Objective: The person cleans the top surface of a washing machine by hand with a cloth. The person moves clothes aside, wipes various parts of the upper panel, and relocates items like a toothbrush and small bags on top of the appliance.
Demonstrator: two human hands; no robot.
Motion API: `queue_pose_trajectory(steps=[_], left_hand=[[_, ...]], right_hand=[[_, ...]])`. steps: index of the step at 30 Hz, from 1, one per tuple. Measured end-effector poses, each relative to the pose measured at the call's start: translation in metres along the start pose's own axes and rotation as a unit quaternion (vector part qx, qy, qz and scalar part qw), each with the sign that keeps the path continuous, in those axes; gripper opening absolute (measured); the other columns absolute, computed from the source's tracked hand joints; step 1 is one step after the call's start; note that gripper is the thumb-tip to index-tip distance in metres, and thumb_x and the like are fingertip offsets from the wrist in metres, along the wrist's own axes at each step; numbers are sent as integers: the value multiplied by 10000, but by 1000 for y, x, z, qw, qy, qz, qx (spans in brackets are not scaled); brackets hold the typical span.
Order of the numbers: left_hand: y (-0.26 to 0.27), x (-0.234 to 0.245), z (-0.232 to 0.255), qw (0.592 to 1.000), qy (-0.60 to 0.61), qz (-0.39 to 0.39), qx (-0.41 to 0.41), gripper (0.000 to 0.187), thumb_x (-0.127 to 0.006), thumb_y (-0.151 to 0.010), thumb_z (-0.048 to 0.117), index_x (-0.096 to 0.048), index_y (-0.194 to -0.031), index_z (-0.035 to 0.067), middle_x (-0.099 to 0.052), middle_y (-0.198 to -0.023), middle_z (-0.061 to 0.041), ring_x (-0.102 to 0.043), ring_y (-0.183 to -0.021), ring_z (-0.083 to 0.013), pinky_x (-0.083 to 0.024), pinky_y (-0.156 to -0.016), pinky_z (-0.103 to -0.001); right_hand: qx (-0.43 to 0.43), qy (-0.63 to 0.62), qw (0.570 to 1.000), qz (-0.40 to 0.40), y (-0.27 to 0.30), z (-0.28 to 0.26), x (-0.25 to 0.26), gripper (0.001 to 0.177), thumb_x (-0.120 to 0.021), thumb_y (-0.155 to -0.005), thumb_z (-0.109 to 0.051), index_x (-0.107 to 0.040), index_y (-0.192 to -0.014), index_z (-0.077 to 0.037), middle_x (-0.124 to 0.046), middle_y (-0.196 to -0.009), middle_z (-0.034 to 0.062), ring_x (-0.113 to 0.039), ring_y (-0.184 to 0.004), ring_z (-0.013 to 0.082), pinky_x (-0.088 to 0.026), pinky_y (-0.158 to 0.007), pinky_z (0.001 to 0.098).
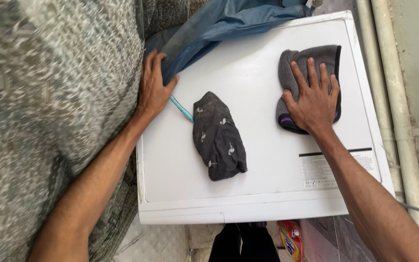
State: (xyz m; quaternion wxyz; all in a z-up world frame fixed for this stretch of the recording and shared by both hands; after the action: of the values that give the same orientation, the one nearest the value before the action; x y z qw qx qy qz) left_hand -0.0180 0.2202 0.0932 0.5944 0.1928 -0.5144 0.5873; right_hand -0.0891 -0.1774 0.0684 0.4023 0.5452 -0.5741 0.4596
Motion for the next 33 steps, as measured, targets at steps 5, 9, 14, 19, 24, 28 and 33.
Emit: queue_pose_trajectory(steps=[5,9,14,19,24,28,33], left_hand=[[16,27,23,998,23,-18,57,598,-827,-886,69,-516,-1390,-10,-470,-1390,-214,-558,-1248,-408,-503,-1042,-479],[3,56,65,998,10,-46,49,448,-832,-895,136,-602,-1244,-25,-536,-1172,-200,-586,-1078,-357,-510,-913,-450],[-28,93,163,987,-20,32,-157,197,-790,-1003,142,-677,-1103,16,-617,-1038,-120,-606,-1029,-306,-501,-907,-443],[-83,58,238,962,54,98,-248,156,-742,-1010,164,-675,-1042,26,-624,-1009,-118,-618,-991,-295,-495,-889,-435],[-104,-53,289,968,151,51,-194,135,-643,-1013,168,-662,-930,64,-646,-930,-147,-645,-913,-344,-528,-835,-462],[-55,-111,291,955,178,-185,-148,190,-509,-1019,97,-602,-1173,37,-658,-974,-182,-681,-936,-375,-545,-812,-472],[-46,-86,249,937,264,-101,-203,287,-520,-965,28,-656,-1218,22,-716,-1103,-200,-718,-959,-357,-573,-848,-450]], right_hand=[[0,-1,1000,3,4,-1,11,739,-498,-941,-517,-330,-1634,-321,-242,-1709,121,-191,-1551,375,-112,-1227,590],[-1,14,1000,14,5,-4,12,734,-503,-951,-518,-317,-1635,-326,-243,-1708,105,-197,-1554,360,-128,-1232,577],[-5,28,999,17,4,3,6,745,-496,-944,-524,-295,-1638,-343,-241,-1707,92,-198,-1555,350,-127,-1241,567],[3,13,1000,4,1,8,-3,762,-492,-913,-527,-281,-1625,-355,-239,-1696,83,-186,-1552,335,-114,-1237,556],[33,15,998,-44,-4,16,-1,714,-459,-922,-565,-325,-1592,-359,-236,-1715,40,-196,-1571,297,-125,-1254,515],[39,-4,998,-47,-2,14,3,697,-473,-969,-671,-365,-1559,-316,-270,-1697,41,-206,-1576,302,-119,-1266,505],[-18,-10,999,39,4,19,19,726,-480,-932,-528,-373,-1614,-301,-296,-1689,104,-225,-1550,340,-134,-1252,527]])
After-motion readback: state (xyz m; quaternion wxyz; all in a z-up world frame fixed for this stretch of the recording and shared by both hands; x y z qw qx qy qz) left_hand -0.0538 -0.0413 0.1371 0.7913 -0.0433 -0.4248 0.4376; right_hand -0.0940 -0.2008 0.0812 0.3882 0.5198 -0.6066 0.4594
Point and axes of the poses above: each hand's wrist, its own y-axis away from the middle knuckle, its own x-axis out of the back of the hand, z = x × y, the point moved 9 cm from there along -y, towards the middle knuckle
